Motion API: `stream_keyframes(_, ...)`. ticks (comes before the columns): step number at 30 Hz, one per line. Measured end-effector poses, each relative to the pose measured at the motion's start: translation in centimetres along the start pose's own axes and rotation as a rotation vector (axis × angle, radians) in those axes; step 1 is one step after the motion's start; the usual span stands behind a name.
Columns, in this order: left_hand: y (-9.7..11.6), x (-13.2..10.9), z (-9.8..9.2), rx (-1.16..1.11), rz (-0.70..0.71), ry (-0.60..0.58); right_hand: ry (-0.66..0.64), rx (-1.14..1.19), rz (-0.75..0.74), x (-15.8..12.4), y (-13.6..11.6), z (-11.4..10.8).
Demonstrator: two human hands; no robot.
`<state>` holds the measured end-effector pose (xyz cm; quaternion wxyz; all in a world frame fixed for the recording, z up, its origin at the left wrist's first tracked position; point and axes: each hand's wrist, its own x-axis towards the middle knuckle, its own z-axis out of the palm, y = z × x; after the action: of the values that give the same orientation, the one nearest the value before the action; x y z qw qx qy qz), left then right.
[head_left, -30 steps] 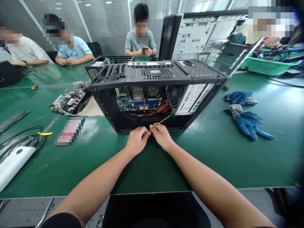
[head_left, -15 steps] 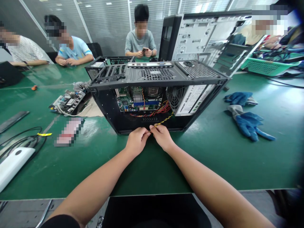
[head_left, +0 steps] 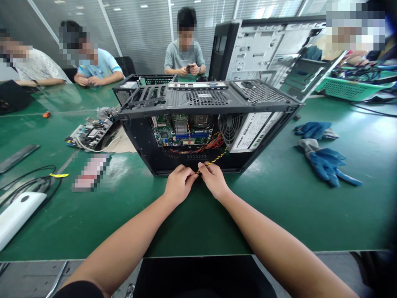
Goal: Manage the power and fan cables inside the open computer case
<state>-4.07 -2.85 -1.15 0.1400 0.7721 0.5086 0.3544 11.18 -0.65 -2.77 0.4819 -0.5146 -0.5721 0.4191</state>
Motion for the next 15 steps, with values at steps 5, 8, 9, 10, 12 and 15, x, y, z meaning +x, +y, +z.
stream_keyframes(5,-0.08,0.04,0.00,0.012,-0.018,-0.025,-0.004,-0.024,-0.014,-0.03,-0.08,-0.06)
stream_keyframes(8,-0.05,0.12,-0.03,0.005,-0.021,-0.041,-0.008,-0.034,-0.018,-0.08,-0.27,-0.12)
stream_keyframes(9,-0.03,0.15,-0.05,0.003,-0.023,-0.046,-0.010,-0.038,-0.020,-0.09,-0.31,-0.13)
stream_keyframes(10,-0.01,0.17,-0.06,0.002,-0.026,-0.052,-0.013,-0.042,-0.021,-0.10,-0.34,-0.14)
stream_keyframes(12,0.02,0.22,-0.09,-0.001,-0.028,-0.061,-0.018,-0.052,-0.023,-0.09,-0.36,-0.15)
stream_keyframes(15,0.01,0.26,-0.08,0.000,-0.024,-0.069,-0.019,-0.061,-0.029,-0.03,-0.35,-0.15)
